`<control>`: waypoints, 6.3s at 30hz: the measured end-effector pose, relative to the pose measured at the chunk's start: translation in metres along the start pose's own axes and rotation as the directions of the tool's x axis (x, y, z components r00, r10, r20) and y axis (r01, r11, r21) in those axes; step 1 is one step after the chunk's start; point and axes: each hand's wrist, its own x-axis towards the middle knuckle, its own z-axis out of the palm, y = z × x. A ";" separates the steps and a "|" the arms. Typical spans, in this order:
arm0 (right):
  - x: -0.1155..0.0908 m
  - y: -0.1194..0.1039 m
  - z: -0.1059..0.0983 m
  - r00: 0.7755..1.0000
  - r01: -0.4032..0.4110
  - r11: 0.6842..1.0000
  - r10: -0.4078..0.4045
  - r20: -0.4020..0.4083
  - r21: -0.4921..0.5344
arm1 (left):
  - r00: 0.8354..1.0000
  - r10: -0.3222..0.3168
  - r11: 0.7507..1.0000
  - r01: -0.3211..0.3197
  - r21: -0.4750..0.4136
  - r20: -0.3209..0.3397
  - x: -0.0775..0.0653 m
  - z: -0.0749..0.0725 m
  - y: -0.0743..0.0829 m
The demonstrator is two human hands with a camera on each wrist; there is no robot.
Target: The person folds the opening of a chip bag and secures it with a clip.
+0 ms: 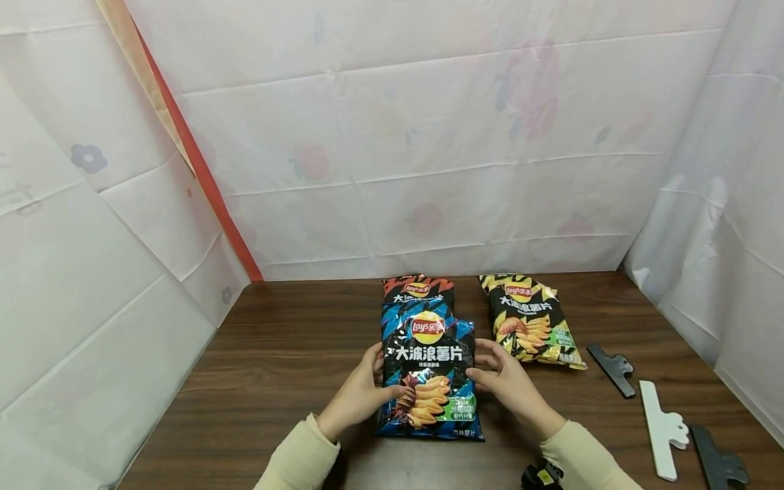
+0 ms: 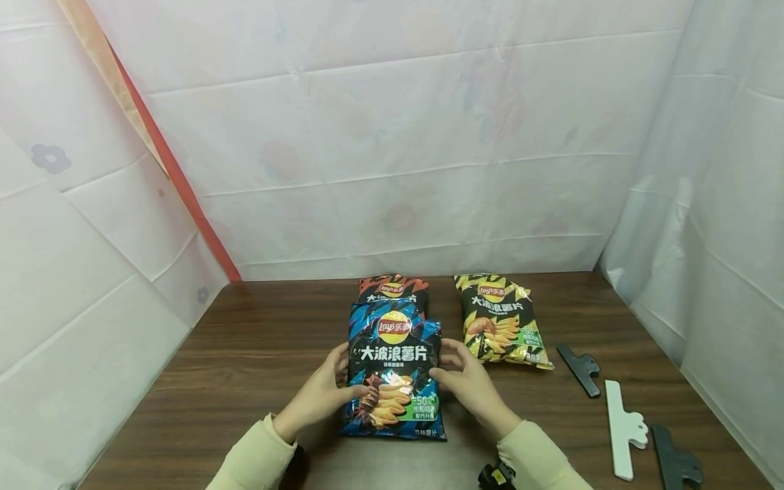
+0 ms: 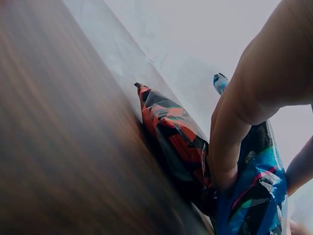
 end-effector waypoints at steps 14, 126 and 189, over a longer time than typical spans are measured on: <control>0.012 -0.006 -0.009 0.991 -0.042 0.998 0.047 -0.123 0.040 | 1.000 0.023 1.000 -0.022 0.015 -0.017 -0.001 0.005 0.004; 0.015 -0.034 -0.003 0.987 -0.004 0.958 0.050 -0.152 0.286 | 0.960 0.244 0.867 -0.281 0.411 0.141 0.097 -0.030 0.125; 0.012 -0.034 -0.001 0.944 0.173 0.985 -0.161 -0.287 0.015 | 0.910 0.412 0.869 -0.407 0.282 0.045 0.092 -0.036 0.112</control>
